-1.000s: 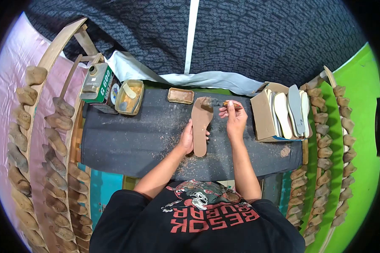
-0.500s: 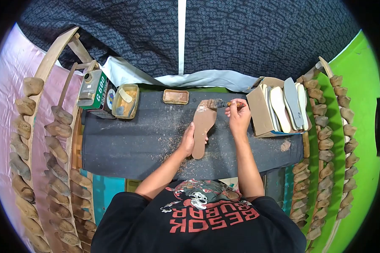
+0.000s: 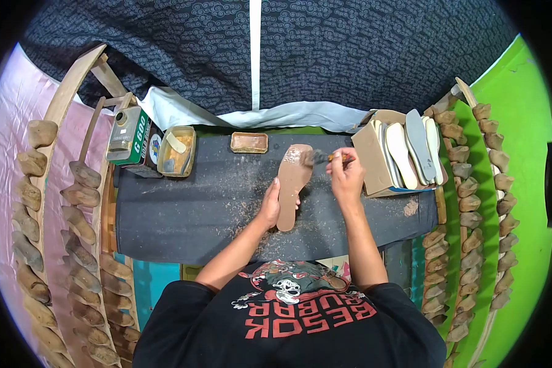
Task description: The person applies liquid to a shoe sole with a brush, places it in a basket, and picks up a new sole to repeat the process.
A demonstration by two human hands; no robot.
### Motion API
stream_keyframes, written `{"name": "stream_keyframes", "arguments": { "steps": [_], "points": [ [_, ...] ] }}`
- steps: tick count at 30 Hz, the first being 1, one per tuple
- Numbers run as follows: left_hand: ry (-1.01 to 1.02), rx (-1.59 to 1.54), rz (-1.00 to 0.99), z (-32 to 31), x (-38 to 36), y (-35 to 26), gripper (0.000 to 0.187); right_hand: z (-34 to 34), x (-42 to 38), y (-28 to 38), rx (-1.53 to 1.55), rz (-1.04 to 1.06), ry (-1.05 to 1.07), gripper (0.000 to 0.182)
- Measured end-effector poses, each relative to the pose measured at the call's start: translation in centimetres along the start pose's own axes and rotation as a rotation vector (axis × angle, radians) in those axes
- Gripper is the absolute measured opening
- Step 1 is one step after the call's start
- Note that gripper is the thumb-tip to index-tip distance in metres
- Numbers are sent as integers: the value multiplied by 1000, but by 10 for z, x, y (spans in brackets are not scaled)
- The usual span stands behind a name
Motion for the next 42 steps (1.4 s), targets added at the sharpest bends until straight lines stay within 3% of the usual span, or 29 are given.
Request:
{"name": "stream_keyframes", "arguments": {
  "steps": [4,7,10,17,19,21,25,27,31,34,42],
  "points": [
    [19,43,-17,1,3,-6,53,-10,-13,8,3,-13,105,12],
    [3,54,13,1,0,-5,63,4,10,13,-171,163,12,16],
    [66,39,1,-5,-1,-7,55,12,25,15,-133,115,-41,13],
    [35,11,-26,-1,-5,-9,60,-14,-7,31,-146,143,158,11],
    [1,29,-17,1,-7,-11,64,-8,1,25,-104,210,25,11],
    [36,56,-30,-2,-7,-14,64,2,15,14,-163,130,-10,13],
    [54,43,-38,-4,-6,-13,63,3,20,7,-101,138,-38,13],
    [85,15,-10,-5,-5,-9,53,-4,7,11,-86,145,-37,13],
    [10,61,8,-5,-7,-7,62,-18,-8,26,-54,169,56,11],
    [77,29,-28,-3,-5,-10,62,0,13,14,-150,169,-72,10],
    [145,-32,11,-4,-9,-5,66,-10,6,10,225,-5,-9,11]
  ]
}}
Point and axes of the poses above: each hand's wrist, its own x-axis towards the middle knuckle, its own z-axis out of the back of the hand, y = z × x, the point moved 6 cm from there along x, towards the middle knuckle, and after that the axes turned 6 degrees about z, right-handed, at the moved point
